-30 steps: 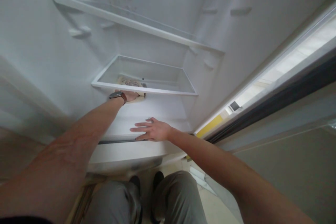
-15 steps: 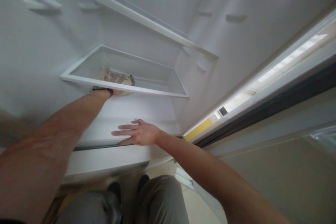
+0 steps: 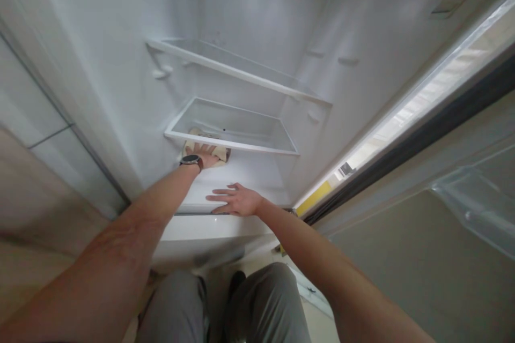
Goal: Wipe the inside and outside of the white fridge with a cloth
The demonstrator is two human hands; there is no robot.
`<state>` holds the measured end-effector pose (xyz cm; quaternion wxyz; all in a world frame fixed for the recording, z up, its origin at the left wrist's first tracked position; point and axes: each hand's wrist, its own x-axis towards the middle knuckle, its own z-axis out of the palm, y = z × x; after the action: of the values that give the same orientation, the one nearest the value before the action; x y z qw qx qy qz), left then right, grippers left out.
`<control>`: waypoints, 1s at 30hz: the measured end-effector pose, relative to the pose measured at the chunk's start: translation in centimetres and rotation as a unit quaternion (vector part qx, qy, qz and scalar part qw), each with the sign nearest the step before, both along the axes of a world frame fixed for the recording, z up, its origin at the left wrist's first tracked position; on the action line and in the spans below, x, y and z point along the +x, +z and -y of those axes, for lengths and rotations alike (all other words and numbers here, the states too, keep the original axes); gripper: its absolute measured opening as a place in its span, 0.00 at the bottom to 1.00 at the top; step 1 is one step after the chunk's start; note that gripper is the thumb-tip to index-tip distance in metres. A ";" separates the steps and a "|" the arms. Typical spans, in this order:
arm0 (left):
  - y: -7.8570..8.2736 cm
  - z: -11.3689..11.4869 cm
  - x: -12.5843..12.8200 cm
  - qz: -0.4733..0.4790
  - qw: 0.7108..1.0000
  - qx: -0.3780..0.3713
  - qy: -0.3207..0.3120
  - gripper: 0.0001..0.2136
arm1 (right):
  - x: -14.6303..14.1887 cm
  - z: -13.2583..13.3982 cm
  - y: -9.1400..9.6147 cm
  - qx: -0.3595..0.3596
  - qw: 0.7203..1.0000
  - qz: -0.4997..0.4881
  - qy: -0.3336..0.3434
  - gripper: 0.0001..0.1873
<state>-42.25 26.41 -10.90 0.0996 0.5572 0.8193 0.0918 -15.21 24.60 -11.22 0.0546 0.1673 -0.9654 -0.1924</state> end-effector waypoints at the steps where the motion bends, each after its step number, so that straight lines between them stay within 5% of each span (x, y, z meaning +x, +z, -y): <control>1: 0.0 0.7 0.4 -0.003 1.000 -0.013 0.007 0.38 | 0.0 0.0 -0.1 -0.003 1.000 0.001 -0.001 0.21; 8: 0.4 4.7 2.9 -0.016 0.998 -0.053 0.017 0.38 | 0.0 -0.1 -1.0 -0.021 1.000 0.000 -0.006 0.20; 14: 0.9 5.9 3.5 -0.009 0.998 -0.064 0.008 0.44 | -0.1 0.1 -0.6 -0.040 0.999 0.017 -0.012 0.21; 18: 1.1 5.5 3.2 0.001 0.997 -0.076 0.006 0.52 | -0.2 0.2 -0.4 -0.037 0.999 0.020 -0.015 0.22; 30: 0.9 1.2 2.4 0.049 0.996 -0.047 0.051 0.44 | -0.4 0.1 -0.4 0.024 1.000 -0.008 0.000 0.23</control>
<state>-39.86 25.19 -9.97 0.1604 0.5046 0.8441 0.0852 -15.58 24.48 -11.62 0.0579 0.1672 -0.9600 -0.2169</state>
